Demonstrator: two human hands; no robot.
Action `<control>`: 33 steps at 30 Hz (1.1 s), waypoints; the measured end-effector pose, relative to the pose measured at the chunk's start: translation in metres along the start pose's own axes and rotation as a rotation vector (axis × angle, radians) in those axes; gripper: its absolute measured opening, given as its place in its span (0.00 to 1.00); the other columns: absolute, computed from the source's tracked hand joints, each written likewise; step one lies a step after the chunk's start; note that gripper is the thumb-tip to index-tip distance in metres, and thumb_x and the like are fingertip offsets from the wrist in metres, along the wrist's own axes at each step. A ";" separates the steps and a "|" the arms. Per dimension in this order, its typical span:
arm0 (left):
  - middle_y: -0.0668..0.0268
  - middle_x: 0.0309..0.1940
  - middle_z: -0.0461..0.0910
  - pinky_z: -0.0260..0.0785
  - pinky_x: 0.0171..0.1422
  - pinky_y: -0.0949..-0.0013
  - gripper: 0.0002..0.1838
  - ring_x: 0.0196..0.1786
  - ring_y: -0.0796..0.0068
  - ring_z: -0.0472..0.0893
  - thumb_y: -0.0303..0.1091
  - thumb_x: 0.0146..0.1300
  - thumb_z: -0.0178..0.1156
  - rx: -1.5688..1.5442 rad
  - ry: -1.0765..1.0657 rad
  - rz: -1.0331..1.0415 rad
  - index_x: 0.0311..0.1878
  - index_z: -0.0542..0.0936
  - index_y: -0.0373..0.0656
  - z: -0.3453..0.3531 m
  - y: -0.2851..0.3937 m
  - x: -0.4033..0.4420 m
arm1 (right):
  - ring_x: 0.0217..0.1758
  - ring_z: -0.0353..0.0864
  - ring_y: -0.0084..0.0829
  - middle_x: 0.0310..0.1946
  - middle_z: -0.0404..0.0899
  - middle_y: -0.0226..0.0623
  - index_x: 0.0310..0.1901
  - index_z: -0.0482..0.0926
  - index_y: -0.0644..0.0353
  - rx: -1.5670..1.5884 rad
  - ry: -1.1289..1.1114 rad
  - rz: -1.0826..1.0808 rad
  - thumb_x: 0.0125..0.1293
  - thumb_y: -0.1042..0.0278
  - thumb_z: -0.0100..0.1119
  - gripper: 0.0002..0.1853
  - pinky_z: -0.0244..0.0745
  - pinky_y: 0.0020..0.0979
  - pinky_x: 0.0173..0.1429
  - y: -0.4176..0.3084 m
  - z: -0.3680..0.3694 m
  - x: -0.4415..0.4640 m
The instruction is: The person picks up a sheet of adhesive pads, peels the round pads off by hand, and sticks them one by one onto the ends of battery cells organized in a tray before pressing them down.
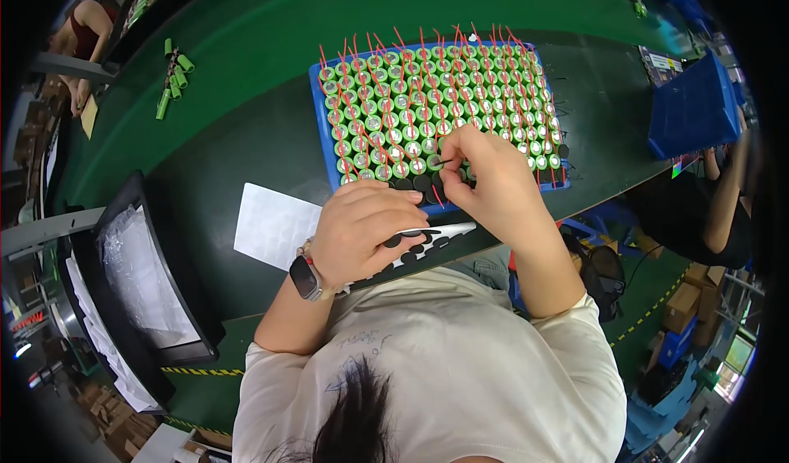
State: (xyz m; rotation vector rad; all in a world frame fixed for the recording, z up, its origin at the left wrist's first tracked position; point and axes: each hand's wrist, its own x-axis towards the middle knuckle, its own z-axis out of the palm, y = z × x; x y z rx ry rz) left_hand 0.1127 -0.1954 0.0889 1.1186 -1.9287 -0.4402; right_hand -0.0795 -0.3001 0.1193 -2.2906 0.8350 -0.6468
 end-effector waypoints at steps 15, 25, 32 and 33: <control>0.67 0.47 0.83 0.70 0.52 0.60 0.08 0.52 0.64 0.81 0.35 0.52 0.71 -0.028 -0.067 -0.003 0.36 0.84 0.49 -0.006 0.004 0.006 | 0.43 0.78 0.35 0.38 0.78 0.36 0.33 0.79 0.63 0.117 0.134 0.016 0.52 0.78 0.70 0.09 0.73 0.31 0.47 0.005 -0.011 -0.009; 0.63 0.61 0.77 0.62 0.61 0.56 0.08 0.62 0.57 0.74 0.39 0.51 0.70 0.215 -0.101 -0.091 0.34 0.85 0.50 0.005 0.022 0.015 | 0.45 0.78 0.34 0.41 0.79 0.37 0.35 0.81 0.66 0.054 0.052 0.026 0.58 0.78 0.66 0.04 0.74 0.32 0.46 0.019 -0.020 -0.015; 0.70 0.58 0.80 0.61 0.59 0.57 0.07 0.61 0.61 0.74 0.40 0.51 0.70 0.286 -0.084 -0.045 0.33 0.85 0.53 0.011 0.017 0.009 | 0.45 0.79 0.36 0.39 0.79 0.36 0.33 0.82 0.65 0.041 0.021 0.008 0.56 0.77 0.67 0.04 0.74 0.34 0.47 0.020 -0.022 -0.012; 0.72 0.58 0.80 0.61 0.59 0.58 0.07 0.61 0.62 0.74 0.40 0.51 0.70 0.290 -0.090 -0.034 0.33 0.85 0.53 0.011 0.017 0.009 | 0.44 0.79 0.36 0.39 0.80 0.36 0.32 0.82 0.65 0.012 0.045 0.001 0.55 0.77 0.68 0.04 0.73 0.34 0.47 0.018 -0.020 -0.011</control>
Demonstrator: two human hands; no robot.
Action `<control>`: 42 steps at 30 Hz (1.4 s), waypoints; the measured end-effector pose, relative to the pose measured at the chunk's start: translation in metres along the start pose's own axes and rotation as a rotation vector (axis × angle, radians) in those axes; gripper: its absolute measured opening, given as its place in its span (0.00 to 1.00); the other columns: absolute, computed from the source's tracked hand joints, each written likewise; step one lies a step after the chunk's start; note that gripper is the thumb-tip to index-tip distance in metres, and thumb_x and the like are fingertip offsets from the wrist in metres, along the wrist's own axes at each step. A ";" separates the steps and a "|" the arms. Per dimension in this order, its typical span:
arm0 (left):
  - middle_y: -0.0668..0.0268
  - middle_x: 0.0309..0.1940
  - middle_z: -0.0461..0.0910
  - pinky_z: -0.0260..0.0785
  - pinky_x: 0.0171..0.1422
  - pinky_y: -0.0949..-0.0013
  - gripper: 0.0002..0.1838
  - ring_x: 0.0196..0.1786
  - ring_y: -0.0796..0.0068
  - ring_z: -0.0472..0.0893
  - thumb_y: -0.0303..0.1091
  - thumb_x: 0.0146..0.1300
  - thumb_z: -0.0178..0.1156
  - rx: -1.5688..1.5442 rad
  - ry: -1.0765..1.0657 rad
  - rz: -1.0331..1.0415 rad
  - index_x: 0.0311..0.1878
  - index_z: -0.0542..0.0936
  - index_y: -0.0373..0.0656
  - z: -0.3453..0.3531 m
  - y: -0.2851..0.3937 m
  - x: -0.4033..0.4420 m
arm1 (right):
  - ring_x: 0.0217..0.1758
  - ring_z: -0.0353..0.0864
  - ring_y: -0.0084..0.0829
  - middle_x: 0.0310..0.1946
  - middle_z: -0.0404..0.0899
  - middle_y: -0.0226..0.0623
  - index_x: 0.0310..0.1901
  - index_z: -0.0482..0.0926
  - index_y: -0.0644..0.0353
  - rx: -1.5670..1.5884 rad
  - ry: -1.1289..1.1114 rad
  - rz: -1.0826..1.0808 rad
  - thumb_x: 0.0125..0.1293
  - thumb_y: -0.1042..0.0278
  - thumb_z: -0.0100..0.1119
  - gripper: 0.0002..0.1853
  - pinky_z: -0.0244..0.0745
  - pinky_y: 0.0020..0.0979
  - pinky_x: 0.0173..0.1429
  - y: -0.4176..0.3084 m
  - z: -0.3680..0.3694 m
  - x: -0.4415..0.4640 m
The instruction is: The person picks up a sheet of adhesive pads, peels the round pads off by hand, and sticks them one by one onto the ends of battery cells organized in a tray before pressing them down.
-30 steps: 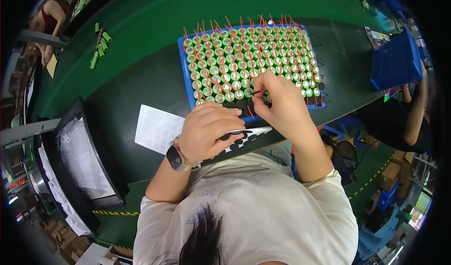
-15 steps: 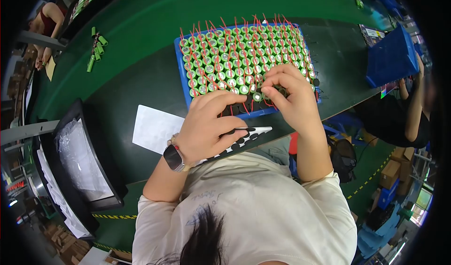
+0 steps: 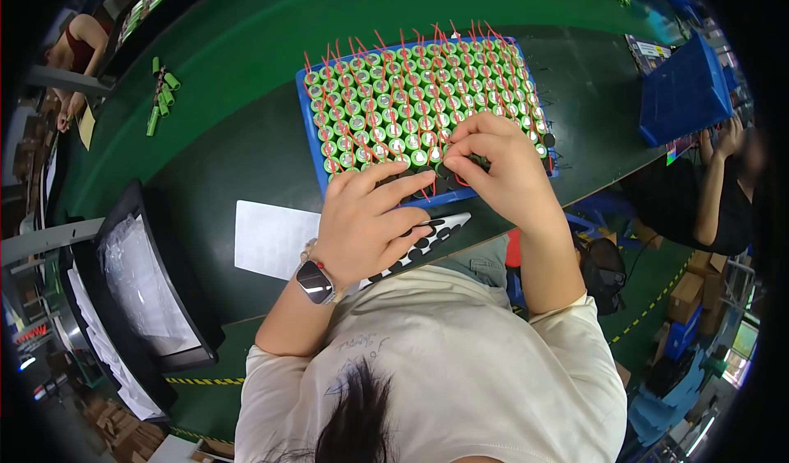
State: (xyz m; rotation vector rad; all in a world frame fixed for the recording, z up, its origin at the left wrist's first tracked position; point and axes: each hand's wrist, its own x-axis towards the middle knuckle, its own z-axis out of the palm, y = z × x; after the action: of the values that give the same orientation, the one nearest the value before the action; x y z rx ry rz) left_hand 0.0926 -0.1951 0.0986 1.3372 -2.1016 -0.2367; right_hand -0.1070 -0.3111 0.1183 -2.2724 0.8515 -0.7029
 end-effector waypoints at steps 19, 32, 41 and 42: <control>0.71 0.55 0.82 0.61 0.60 0.59 0.08 0.62 0.61 0.76 0.37 0.51 0.70 -0.077 0.009 -0.037 0.30 0.80 0.48 -0.003 -0.003 0.000 | 0.38 0.78 0.41 0.32 0.76 0.35 0.31 0.81 0.58 -0.219 0.039 -0.059 0.48 0.73 0.71 0.09 0.72 0.40 0.42 -0.016 -0.003 0.007; 0.58 0.56 0.80 0.62 0.59 0.56 0.06 0.61 0.54 0.76 0.29 0.54 0.63 -0.209 -0.002 0.009 0.34 0.77 0.42 -0.011 -0.010 -0.001 | 0.34 0.78 0.35 0.30 0.78 0.32 0.34 0.83 0.55 -0.088 -0.007 -0.318 0.47 0.67 0.74 0.12 0.72 0.34 0.36 -0.035 0.011 -0.015; 0.67 0.46 0.87 0.65 0.56 0.58 0.06 0.56 0.60 0.81 0.29 0.51 0.68 -0.362 -0.026 -0.016 0.32 0.82 0.45 -0.012 -0.019 -0.008 | 0.32 0.78 0.33 0.28 0.79 0.27 0.30 0.81 0.50 0.062 -0.080 -0.354 0.49 0.67 0.73 0.09 0.71 0.34 0.38 -0.025 0.003 -0.021; 0.68 0.44 0.87 0.66 0.55 0.58 0.06 0.56 0.61 0.81 0.29 0.51 0.69 -0.374 -0.008 -0.013 0.33 0.83 0.45 -0.012 -0.020 -0.008 | 0.32 0.78 0.33 0.28 0.79 0.26 0.29 0.81 0.49 0.147 -0.087 -0.407 0.50 0.66 0.73 0.08 0.71 0.34 0.37 -0.023 -0.005 -0.020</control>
State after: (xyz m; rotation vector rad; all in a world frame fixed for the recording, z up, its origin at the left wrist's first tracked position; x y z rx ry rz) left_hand 0.1167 -0.1953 0.0957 1.1256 -1.9348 -0.6088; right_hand -0.1141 -0.2850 0.1318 -2.3430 0.2841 -0.8058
